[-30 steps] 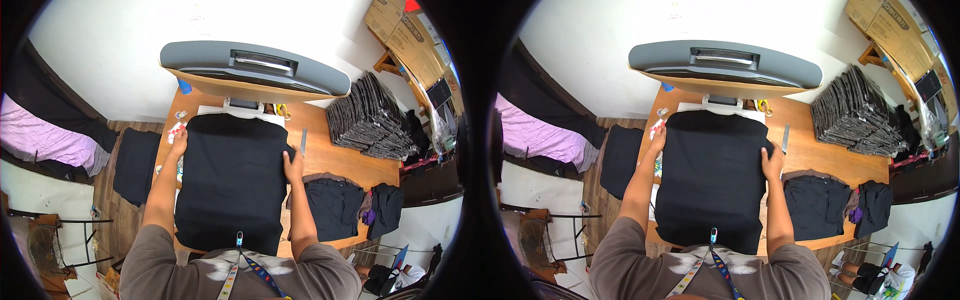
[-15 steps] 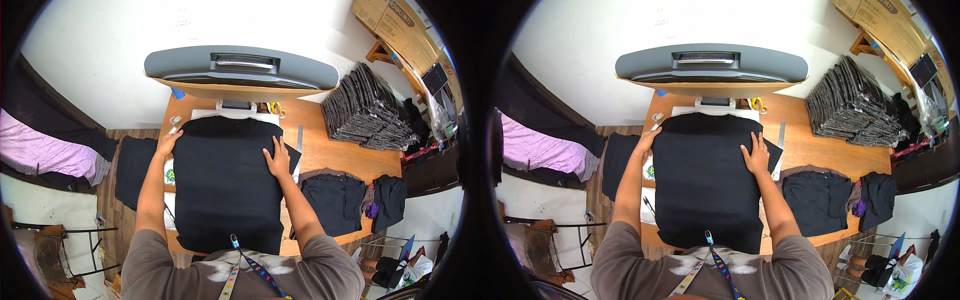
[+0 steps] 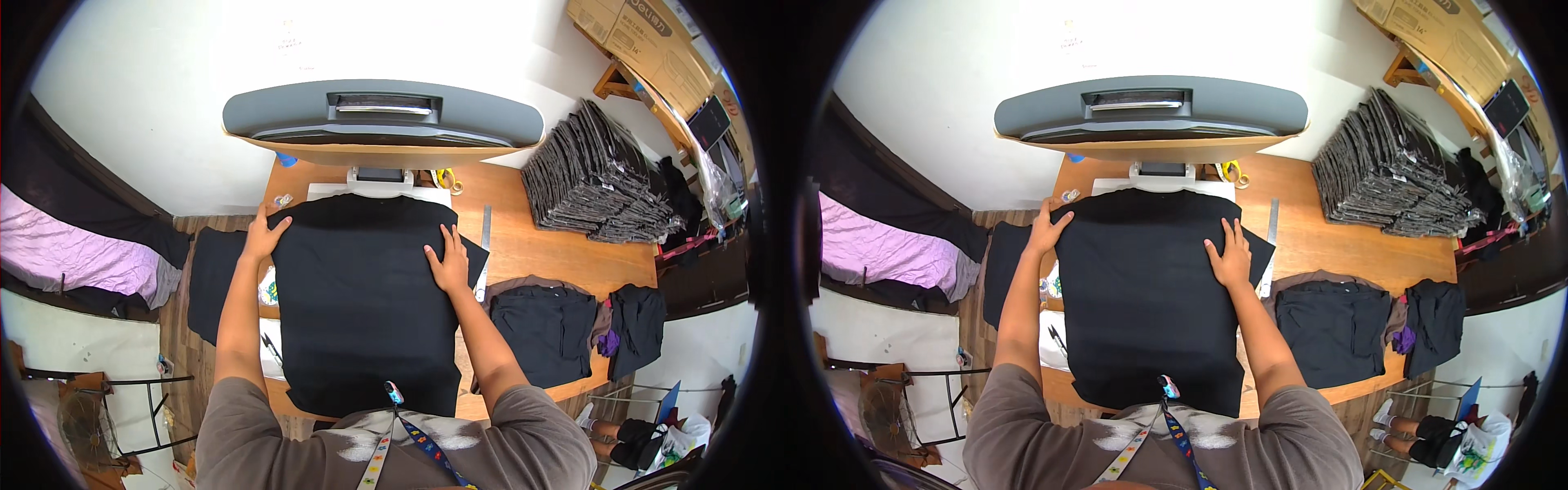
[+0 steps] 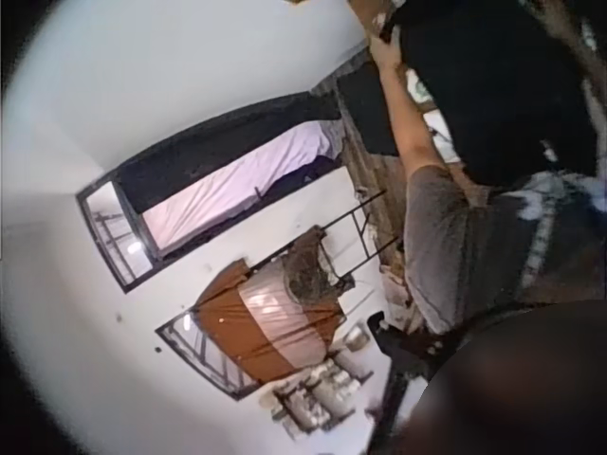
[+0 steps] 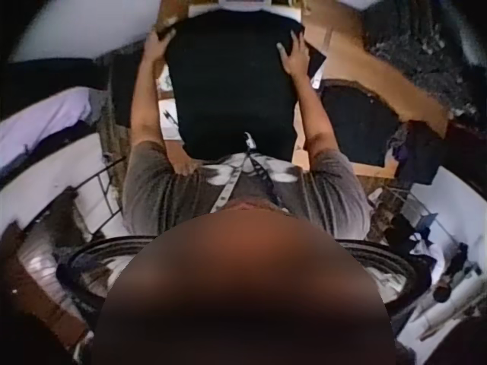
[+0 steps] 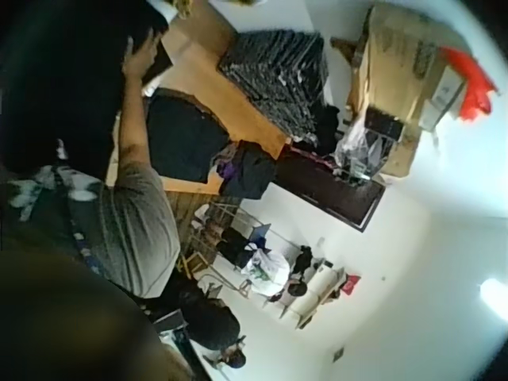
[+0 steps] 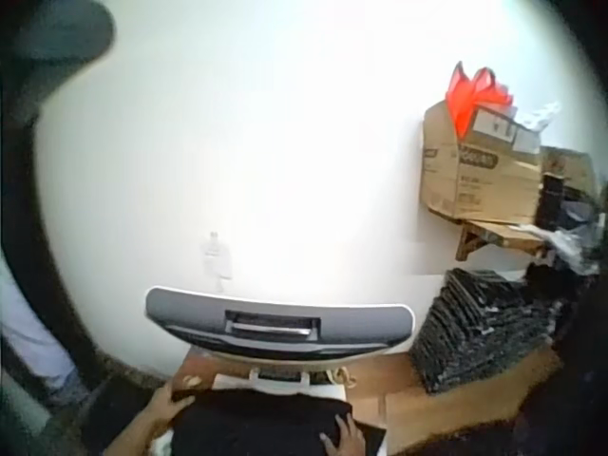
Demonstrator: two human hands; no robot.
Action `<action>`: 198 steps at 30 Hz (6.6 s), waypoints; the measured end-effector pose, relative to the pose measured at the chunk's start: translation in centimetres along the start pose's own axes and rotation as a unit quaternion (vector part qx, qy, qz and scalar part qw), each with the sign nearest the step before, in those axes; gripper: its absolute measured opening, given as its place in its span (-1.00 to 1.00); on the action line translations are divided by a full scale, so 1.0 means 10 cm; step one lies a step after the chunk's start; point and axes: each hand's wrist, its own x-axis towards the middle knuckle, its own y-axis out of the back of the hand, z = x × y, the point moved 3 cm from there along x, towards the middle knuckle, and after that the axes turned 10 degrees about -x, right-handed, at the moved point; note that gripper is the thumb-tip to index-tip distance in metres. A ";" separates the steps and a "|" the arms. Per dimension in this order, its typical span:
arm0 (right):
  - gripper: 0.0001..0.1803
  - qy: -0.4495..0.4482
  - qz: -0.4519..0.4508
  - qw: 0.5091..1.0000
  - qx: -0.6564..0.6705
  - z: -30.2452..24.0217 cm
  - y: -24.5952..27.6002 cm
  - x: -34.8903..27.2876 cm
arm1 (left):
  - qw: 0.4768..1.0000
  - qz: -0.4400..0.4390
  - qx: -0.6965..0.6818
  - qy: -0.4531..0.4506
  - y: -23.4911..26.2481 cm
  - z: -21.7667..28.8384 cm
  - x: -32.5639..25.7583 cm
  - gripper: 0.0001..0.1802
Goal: Preparing and aligning a t-shirt on a heat press machine for printing.
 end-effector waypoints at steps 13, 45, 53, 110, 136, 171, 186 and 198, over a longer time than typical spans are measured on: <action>-0.21 0.002 0.020 1.000 -0.002 0.02 -0.04 0.01 | 0.906 0.314 0.285 0.022 0.29 -0.14 -1.28 -0.67; -0.29 -0.032 0.086 0.982 -0.165 -0.93 -0.28 -0.98 | 0.950 0.069 0.243 0.183 0.32 -0.81 -1.14 -0.55; -0.31 -0.038 0.089 0.982 -0.163 -0.95 -0.27 -0.99 | 0.988 0.056 0.105 0.096 0.41 -0.85 -0.86 -0.69; -0.32 -0.041 0.086 0.984 -0.151 -0.96 -0.24 -0.96 | 0.969 -0.035 0.246 0.011 -0.03 -0.89 -1.35 -0.77; -0.31 -0.042 0.080 0.984 -0.154 -0.96 -0.23 -0.98 | 0.994 0.056 0.076 0.051 0.21 -0.62 -1.45 -0.75; -0.75 -0.034 -0.134 0.945 0.296 -0.62 0.24 -1.87 | 0.972 -0.181 -0.116 0.093 -1.40 0.82 -2.55 -0.84; -0.76 -0.021 -0.014 0.982 0.185 -0.07 -0.07 0.21 | 0.937 -0.158 0.240 -0.197 -2.42 1.06 -1.30 -0.35; -0.73 -0.052 0.005 0.968 0.246 0.01 -0.09 0.21 | 0.910 -0.150 0.350 -0.165 -2.61 0.93 -1.29 -0.19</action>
